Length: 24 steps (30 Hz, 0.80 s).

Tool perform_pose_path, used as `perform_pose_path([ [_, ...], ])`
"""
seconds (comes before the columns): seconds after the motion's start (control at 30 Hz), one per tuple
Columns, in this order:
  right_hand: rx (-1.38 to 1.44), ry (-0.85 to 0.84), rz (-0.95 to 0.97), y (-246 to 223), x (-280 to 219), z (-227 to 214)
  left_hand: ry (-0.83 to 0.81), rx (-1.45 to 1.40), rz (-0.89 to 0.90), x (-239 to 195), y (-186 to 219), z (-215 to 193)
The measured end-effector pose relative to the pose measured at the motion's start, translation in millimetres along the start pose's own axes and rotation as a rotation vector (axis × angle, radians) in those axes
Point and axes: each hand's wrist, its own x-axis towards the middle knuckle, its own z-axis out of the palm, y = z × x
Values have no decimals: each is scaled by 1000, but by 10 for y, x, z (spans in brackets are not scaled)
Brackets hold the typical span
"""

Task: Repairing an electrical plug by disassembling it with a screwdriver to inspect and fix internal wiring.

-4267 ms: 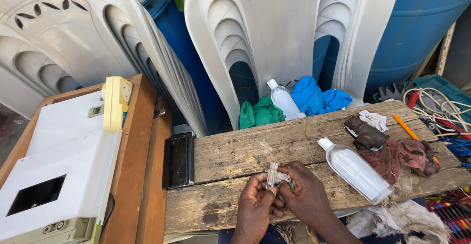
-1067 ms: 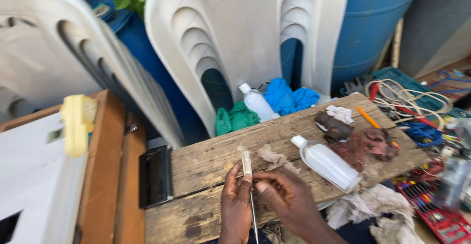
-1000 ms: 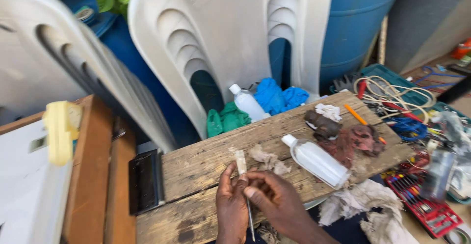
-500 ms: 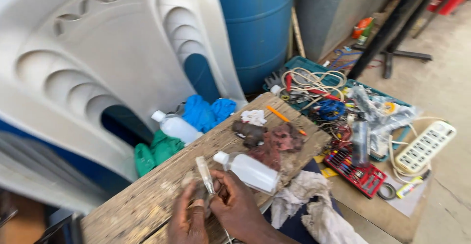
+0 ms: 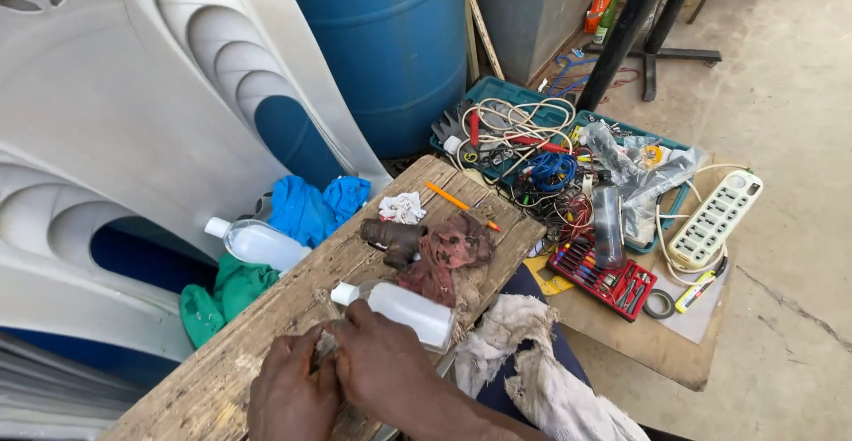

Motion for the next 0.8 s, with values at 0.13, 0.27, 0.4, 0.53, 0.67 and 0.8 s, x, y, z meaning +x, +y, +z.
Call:
perform_pose_path([
  [0.13, -265, -14, -155, -13, -24, 51, -140, -28, 150, 47, -464, 340],
  [0.27, -53, -163, 117, -221, -84, -123, 192, -312, 176, -223, -337, 181],
  [0.4, -188, 34, 45, -327, -141, 36, 183, -323, 240, -304, -388, 56],
  [0.53, -126, -14, 27, -466, -222, -38, 147, -364, 162, -489, -266, -280],
  [0.67, -59, 19, 15, -618, -261, -50, 141, -435, 153, -627, -261, -550],
  [0.8, -26, 33, 64, -681, -299, -35, 43, -502, 78, -683, -250, -701],
])
